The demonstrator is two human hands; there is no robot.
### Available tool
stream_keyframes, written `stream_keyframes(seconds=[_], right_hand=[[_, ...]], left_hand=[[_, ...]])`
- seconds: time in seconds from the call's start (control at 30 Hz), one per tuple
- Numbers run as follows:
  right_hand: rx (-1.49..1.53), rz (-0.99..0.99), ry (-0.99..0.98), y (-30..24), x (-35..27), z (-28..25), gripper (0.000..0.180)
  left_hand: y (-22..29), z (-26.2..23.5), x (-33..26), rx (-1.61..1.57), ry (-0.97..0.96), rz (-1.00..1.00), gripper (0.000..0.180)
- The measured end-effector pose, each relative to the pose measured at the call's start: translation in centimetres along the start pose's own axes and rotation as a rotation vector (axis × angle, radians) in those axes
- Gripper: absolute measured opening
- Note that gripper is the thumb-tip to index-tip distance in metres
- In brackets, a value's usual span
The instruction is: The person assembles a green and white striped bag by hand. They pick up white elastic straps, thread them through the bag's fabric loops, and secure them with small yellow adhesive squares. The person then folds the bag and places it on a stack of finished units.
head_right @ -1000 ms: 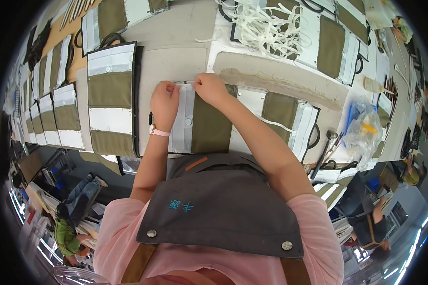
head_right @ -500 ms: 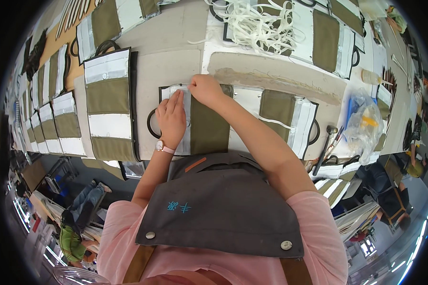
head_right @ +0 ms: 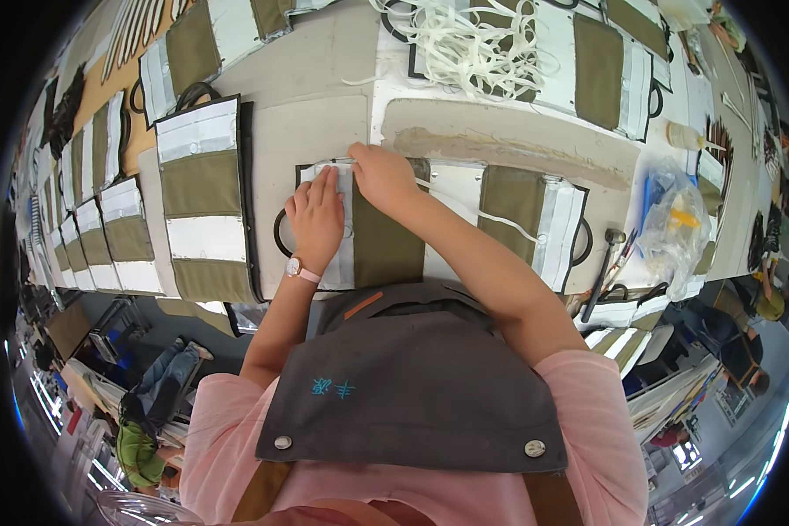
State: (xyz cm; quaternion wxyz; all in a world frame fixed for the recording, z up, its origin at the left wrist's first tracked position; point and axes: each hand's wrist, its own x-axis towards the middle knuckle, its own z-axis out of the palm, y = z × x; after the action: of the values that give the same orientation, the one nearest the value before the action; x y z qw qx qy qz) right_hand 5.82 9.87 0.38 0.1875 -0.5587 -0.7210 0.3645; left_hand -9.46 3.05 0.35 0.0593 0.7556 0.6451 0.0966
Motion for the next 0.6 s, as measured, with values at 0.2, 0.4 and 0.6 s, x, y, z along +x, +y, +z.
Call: stream_keyframes(seconds=[0.2, 0.4, 0.6], right_hand=[[-0.076, -0.208, -0.004, 1.6, -2.5, -1.4, 0.022], [-0.020, -0.071, -0.016, 2.4, -1.7, -1.1, 0.022], [-0.013, 0.004, -0.091, 2.4, -1.0, -1.4, 0.021]], left_hand=[[0.1, -0.4, 0.1, -0.012, -0.048, -0.017, 0.048], [0.1, -0.5, 0.2, -0.031, -0.049, -0.011, 0.048], [0.2, -0.5, 0.3, -0.006, -0.035, 0.011, 0.047]])
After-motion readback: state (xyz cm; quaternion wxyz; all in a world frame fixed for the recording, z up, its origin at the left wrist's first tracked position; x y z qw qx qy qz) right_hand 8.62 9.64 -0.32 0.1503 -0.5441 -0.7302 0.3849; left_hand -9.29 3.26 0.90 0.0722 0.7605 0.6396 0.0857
